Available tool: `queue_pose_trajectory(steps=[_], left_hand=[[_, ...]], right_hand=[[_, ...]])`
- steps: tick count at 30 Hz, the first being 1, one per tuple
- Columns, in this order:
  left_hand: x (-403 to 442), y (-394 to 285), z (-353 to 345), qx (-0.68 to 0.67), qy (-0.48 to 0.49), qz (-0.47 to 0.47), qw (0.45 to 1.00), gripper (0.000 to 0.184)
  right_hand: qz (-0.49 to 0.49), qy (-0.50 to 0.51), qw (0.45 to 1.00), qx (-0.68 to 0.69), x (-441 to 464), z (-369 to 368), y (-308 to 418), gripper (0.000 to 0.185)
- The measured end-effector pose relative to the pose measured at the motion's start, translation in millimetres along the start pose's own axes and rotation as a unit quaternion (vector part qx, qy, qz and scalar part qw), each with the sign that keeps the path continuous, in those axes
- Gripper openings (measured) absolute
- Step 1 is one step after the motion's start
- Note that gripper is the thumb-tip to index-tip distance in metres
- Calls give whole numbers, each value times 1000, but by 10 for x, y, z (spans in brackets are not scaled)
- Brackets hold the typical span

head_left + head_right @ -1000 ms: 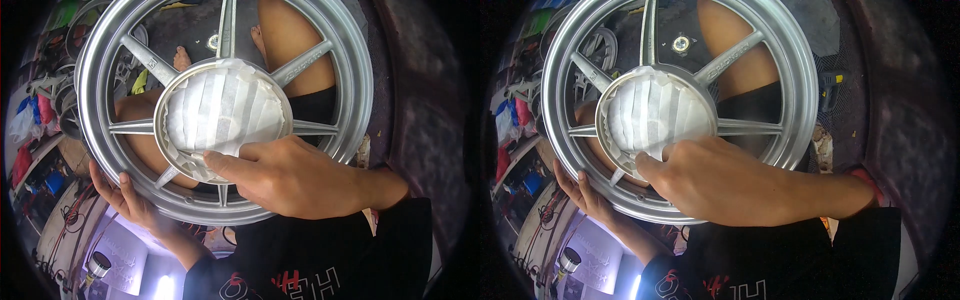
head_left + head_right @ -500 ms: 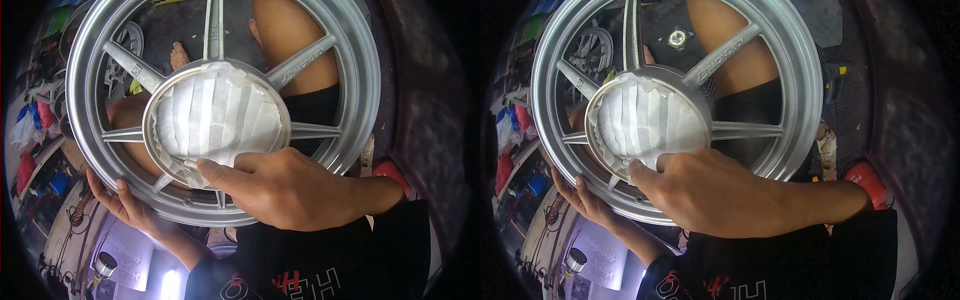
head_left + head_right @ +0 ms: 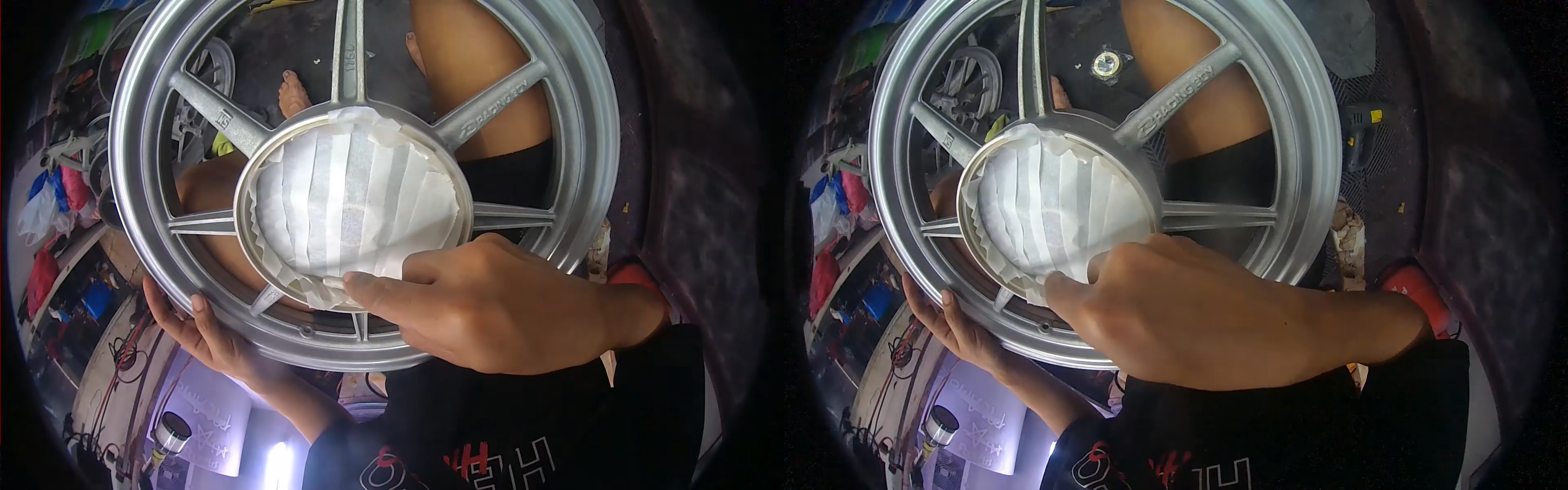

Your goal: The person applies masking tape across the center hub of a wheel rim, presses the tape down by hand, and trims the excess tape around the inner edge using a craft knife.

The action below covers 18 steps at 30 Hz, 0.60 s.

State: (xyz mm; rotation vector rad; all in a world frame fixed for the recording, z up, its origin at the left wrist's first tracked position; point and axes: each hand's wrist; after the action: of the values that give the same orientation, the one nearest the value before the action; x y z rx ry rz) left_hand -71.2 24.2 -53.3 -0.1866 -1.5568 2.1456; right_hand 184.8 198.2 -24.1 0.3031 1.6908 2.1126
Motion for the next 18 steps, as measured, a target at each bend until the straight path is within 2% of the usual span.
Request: queue_pose_trajectory(steps=[7,13,18], left_hand=[[6,4,-6,-6,3,-9,1000,60],[13,1,-10,-3,6,-9,1000,61],[3,-6,-15,0,3,-5,1000,60]], right_hand=[[1,-72,997,20,31,-167,-52,58],[-1,-75,997,24,51,-210,-39,56],[-4,-25,999,32,75,-131,-40,54]])
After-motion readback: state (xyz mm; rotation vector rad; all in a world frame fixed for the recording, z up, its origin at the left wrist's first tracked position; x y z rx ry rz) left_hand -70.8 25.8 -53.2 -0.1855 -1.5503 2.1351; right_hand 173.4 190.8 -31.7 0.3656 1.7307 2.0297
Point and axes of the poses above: each hand's wrist, its own x-axis towards the middle knuckle, its own z-axis out of the back of the hand, y = z × x, and after that the axes turned 12 degrees about -y, right-handed
